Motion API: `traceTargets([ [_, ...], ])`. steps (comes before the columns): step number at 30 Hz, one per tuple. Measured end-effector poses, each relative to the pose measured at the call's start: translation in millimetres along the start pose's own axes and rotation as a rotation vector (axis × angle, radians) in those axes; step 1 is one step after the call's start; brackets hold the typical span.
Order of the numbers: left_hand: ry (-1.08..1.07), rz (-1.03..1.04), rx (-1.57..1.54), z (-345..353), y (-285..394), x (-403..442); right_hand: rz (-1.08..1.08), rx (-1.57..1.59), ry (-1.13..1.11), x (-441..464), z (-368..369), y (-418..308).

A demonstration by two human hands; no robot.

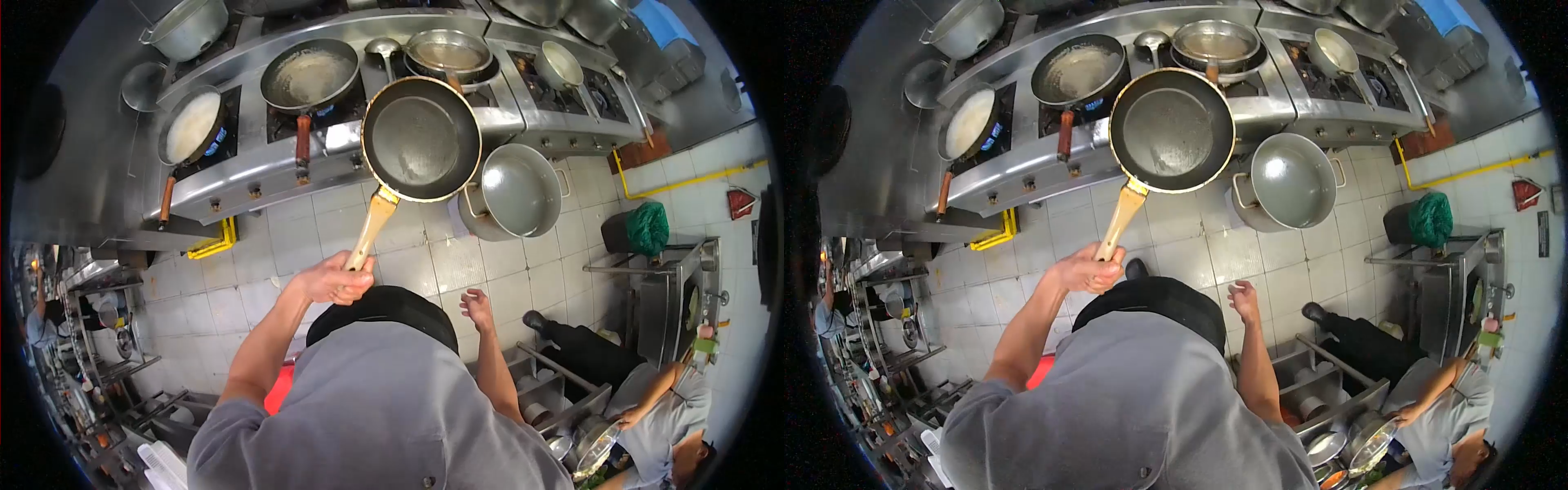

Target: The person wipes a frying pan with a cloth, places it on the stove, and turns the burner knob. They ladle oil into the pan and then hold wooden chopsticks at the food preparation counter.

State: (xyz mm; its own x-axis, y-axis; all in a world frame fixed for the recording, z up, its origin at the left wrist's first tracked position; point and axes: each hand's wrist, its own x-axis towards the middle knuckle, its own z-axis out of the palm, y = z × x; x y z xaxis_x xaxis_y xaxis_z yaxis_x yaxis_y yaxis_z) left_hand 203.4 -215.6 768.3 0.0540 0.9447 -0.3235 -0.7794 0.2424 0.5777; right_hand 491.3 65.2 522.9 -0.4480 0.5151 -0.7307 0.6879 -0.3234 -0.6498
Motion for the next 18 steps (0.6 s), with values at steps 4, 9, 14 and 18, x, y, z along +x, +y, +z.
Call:
traceTargets([
  [4,0.273,-0.012,0.303,-3.7,6.8,-42.4,-0.216,-0.024,-0.091,12.8,62.1,-82.5],
  [9,0.520,0.092,0.535,10.9,-3.1,-106.1,-0.496,-0.265,-0.101,23.2,111.2,-199.2],
  [14,0.858,0.095,0.405,48.1,-19.9,-125.8,-1.033,-0.432,0.181,89.8,149.8,-304.9],
  [18,1.000,0.245,0.279,56.2,-37.4,-115.2,-1.312,-0.523,0.461,161.2,176.7,-369.4],
])
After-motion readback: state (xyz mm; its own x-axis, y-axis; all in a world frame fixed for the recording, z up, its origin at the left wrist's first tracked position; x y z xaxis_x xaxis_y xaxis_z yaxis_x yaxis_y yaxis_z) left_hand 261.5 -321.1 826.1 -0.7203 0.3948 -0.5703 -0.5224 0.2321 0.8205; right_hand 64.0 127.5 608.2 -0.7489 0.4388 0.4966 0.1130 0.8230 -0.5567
